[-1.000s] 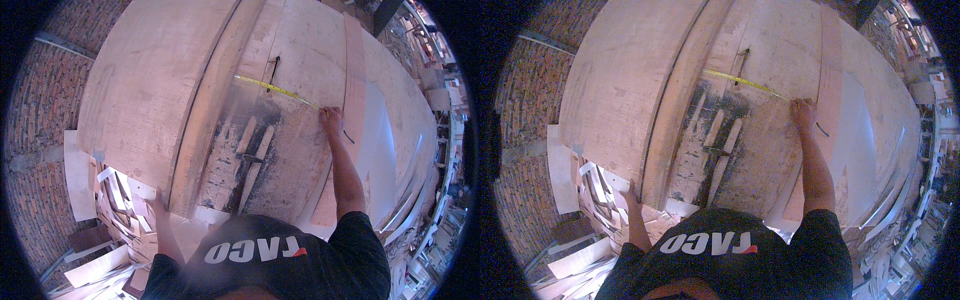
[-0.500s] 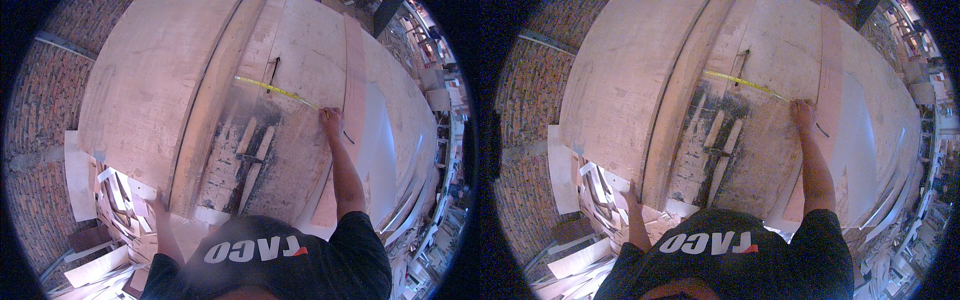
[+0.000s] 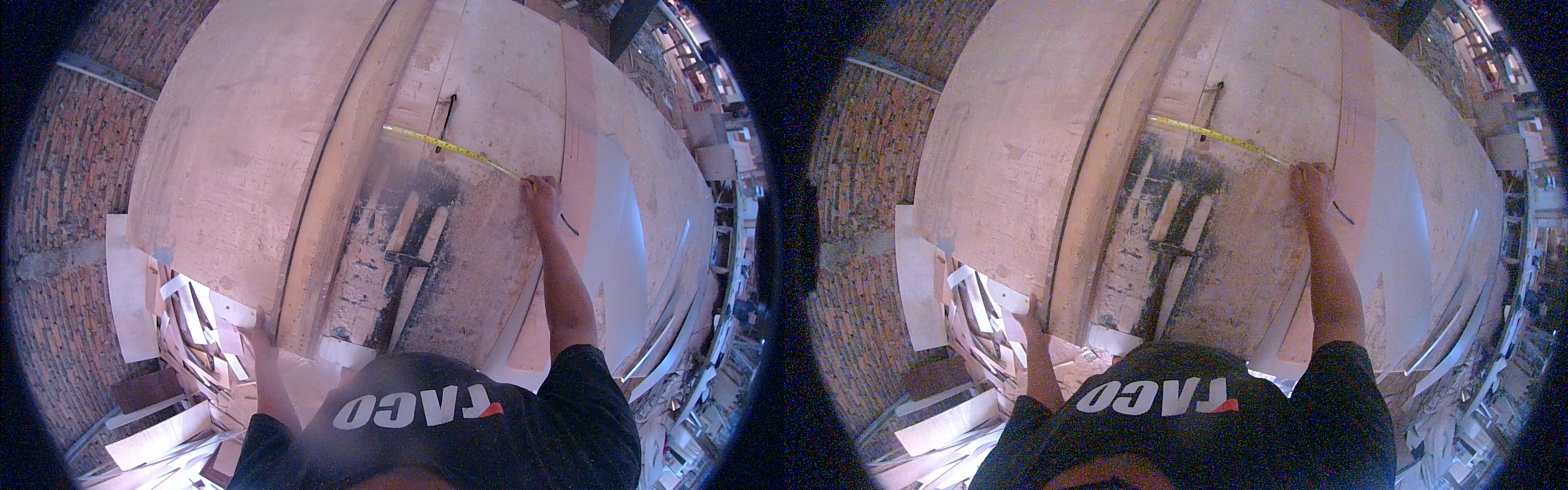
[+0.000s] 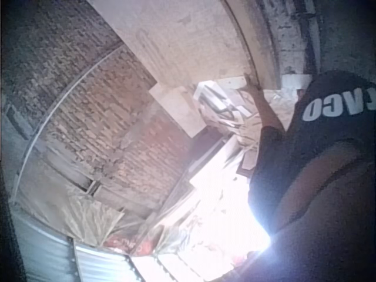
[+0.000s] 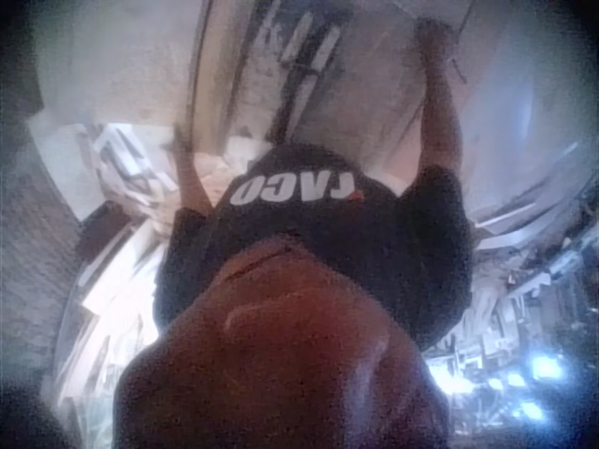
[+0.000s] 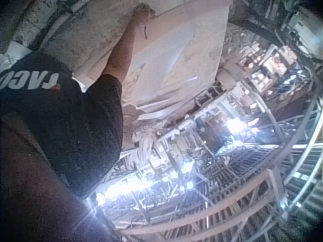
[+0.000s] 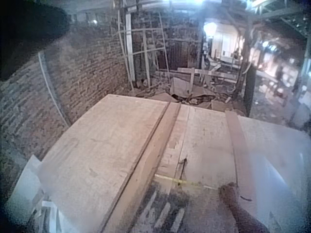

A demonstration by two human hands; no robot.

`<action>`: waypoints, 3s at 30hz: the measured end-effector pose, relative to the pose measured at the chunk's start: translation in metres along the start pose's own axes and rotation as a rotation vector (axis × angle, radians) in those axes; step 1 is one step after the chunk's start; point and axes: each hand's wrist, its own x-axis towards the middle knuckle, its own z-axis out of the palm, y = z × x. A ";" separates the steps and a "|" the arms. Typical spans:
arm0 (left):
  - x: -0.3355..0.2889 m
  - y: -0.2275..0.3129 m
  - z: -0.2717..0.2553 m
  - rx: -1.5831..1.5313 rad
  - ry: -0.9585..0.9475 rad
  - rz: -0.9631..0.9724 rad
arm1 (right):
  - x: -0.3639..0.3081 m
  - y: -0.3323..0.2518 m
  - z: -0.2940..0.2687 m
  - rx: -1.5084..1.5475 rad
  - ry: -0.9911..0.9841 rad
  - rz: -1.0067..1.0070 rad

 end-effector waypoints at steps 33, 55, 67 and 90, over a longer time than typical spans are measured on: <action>-0.062 0.031 0.047 1.051 -0.136 0.797 | -0.217 -0.059 -0.054 -0.127 0.025 -0.209; -0.095 0.036 0.091 1.321 -0.088 0.605 | -0.214 -0.259 -0.021 0.520 -0.277 -0.623; -0.087 0.033 0.086 1.258 -0.124 0.598 | -0.201 -0.309 -0.012 0.190 -0.419 -0.729; -0.066 0.066 0.221 1.355 -0.271 0.577 | 0.058 -0.275 0.021 0.385 0.045 -0.190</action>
